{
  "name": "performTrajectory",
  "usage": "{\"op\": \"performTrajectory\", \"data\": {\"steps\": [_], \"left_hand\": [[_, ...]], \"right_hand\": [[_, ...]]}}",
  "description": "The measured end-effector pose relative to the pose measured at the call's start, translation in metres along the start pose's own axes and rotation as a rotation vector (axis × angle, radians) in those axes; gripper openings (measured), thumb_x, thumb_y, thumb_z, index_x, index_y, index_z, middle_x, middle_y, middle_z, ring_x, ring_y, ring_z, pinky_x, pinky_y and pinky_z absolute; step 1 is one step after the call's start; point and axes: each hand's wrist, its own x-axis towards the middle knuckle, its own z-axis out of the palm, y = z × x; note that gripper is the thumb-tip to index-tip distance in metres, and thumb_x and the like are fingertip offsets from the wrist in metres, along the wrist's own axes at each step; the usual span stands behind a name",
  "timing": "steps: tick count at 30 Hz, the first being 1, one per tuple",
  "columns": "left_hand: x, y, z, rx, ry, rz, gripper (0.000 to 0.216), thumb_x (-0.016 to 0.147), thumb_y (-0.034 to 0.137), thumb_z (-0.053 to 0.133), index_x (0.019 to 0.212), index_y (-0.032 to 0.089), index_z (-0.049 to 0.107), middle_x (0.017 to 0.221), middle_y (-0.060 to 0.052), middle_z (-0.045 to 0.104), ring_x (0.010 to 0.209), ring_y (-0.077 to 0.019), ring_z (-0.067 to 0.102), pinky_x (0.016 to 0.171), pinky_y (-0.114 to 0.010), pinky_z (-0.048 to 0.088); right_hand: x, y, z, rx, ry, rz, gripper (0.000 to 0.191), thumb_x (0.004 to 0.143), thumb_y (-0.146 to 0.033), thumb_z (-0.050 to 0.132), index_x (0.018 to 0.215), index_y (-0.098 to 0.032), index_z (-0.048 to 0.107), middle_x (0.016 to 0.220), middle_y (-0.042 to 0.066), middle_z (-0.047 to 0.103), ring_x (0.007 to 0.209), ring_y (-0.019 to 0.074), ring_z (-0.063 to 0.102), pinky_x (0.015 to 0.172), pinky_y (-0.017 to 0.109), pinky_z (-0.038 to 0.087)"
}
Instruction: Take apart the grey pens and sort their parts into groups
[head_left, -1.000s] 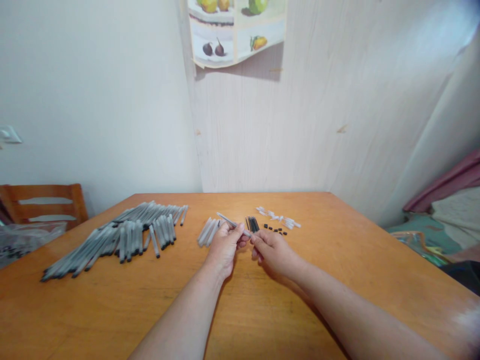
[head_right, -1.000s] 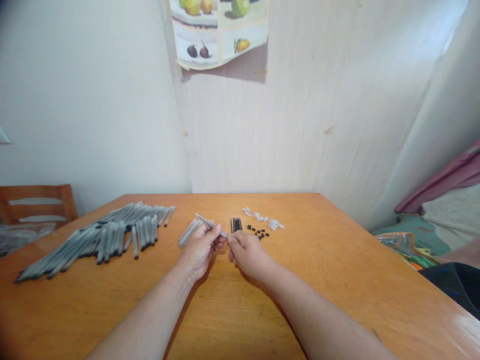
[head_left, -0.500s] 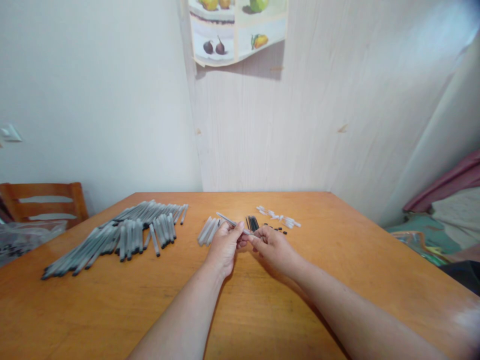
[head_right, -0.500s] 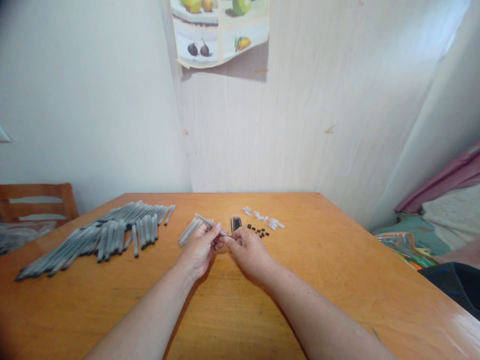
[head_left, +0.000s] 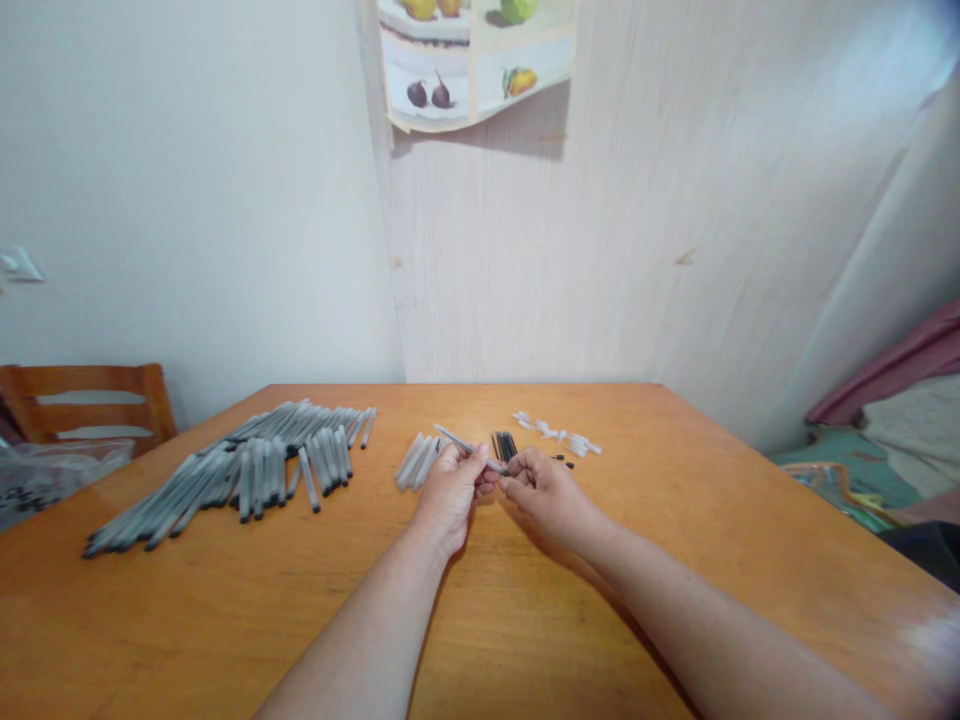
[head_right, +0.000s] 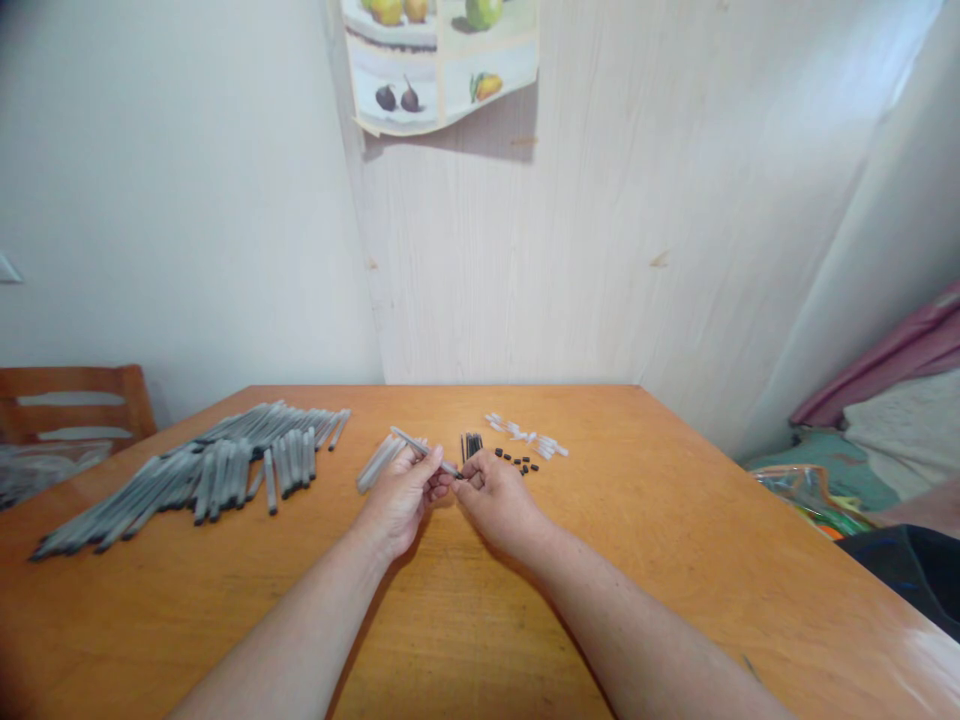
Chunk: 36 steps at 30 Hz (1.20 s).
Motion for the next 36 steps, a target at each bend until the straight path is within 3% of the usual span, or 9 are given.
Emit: {"op": "performTrajectory", "data": {"steps": [4, 9, 22, 36], "left_hand": [[0.000, 0.001, 0.001, -0.026, 0.004, -0.001, 0.035, 0.074, 0.043, 0.076, 0.087, 0.016, 0.056, 0.073, -0.002, 0.067, 0.060, -0.0101, 0.062, 0.056, -0.020, 0.049], [0.000, 0.001, 0.000, -0.014, 0.013, 0.008, 0.035, 0.074, 0.043, 0.076, 0.087, 0.016, 0.056, 0.072, -0.003, 0.067, 0.060, -0.0096, 0.062, 0.055, -0.018, 0.047], [-0.003, 0.003, 0.003, -0.031, 0.039, -0.057, 0.032, 0.079, 0.040, 0.073, 0.090, 0.017, 0.054, 0.070, -0.003, 0.068, 0.055, -0.0103, 0.064, 0.048, -0.016, 0.047], [-0.001, 0.005, 0.000, -0.101, 0.052, -0.081, 0.027, 0.082, 0.036, 0.070, 0.090, 0.018, 0.051, 0.072, -0.005, 0.071, 0.059, -0.0117, 0.068, 0.050, -0.016, 0.048]], "right_hand": [[0.000, 0.003, 0.000, -0.019, -0.003, -0.010, 0.019, 0.081, -0.034, 0.064, 0.079, -0.019, 0.053, 0.060, -0.004, 0.053, 0.054, 0.0104, 0.045, 0.051, 0.022, 0.032], [0.000, 0.005, -0.003, 0.026, -0.095, -0.004, 0.026, 0.094, -0.035, 0.045, 0.077, -0.018, 0.056, 0.065, 0.001, 0.062, 0.055, 0.0111, 0.054, 0.054, 0.023, 0.040], [-0.002, 0.000, -0.005, -0.096, 0.040, -0.024, 0.003, 0.078, -0.020, 0.057, 0.079, -0.018, 0.059, 0.061, -0.003, 0.056, 0.055, 0.0106, 0.047, 0.052, 0.022, 0.033], [0.000, 0.001, -0.010, -0.146, 0.000, -0.040, 0.005, 0.077, -0.021, 0.059, 0.081, -0.019, 0.060, 0.063, -0.002, 0.059, 0.056, 0.0113, 0.049, 0.054, 0.023, 0.035]]}}
